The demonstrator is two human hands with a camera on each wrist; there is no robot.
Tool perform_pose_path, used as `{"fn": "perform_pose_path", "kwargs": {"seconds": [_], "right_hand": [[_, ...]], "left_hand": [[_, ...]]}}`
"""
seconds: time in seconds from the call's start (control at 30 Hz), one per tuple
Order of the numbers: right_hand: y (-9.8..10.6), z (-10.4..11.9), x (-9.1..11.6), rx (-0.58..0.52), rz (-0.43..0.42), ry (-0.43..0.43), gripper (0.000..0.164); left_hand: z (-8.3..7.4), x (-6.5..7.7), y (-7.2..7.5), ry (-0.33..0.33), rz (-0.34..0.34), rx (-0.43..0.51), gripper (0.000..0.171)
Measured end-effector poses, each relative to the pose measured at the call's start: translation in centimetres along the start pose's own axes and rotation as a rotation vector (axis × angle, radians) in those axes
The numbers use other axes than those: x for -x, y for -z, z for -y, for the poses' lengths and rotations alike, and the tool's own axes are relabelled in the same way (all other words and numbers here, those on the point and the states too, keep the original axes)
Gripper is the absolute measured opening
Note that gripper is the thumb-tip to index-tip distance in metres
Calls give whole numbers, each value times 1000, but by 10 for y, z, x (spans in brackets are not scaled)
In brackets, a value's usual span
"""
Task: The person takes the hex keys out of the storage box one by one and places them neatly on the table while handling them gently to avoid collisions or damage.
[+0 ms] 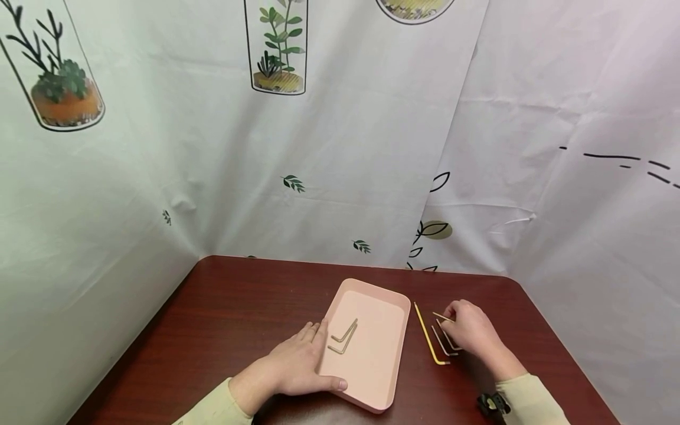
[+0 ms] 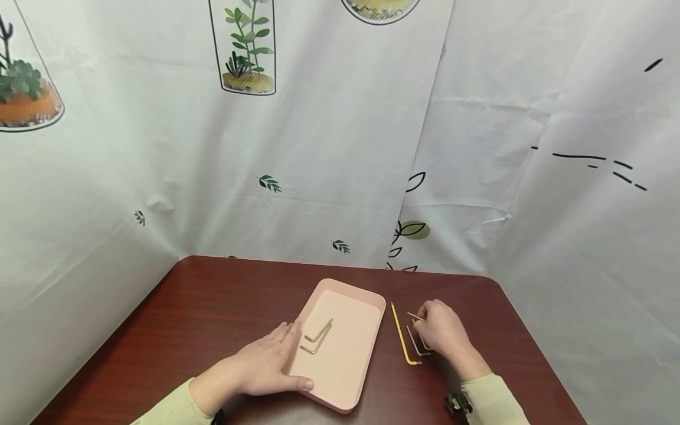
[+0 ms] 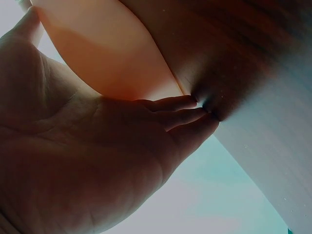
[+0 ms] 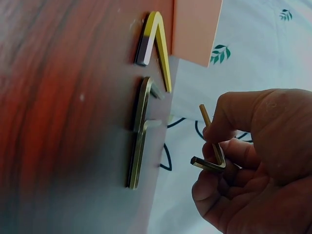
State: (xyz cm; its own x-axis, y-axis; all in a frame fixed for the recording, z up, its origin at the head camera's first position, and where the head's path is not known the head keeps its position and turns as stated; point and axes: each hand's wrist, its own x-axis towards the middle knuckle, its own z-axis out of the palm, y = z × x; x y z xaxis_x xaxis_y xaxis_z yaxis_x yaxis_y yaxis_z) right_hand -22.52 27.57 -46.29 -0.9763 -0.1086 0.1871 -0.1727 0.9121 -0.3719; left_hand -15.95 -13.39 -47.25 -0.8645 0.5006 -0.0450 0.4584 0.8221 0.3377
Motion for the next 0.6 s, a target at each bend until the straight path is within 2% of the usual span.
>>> {"fn": "perform_pose_path", "kwargs": {"seconds": [0.6], "right_hand": [[8, -23, -2, 10, 24, -50, 8]], "left_hand": [[0, 0, 0, 1, 2, 6, 139]]}}
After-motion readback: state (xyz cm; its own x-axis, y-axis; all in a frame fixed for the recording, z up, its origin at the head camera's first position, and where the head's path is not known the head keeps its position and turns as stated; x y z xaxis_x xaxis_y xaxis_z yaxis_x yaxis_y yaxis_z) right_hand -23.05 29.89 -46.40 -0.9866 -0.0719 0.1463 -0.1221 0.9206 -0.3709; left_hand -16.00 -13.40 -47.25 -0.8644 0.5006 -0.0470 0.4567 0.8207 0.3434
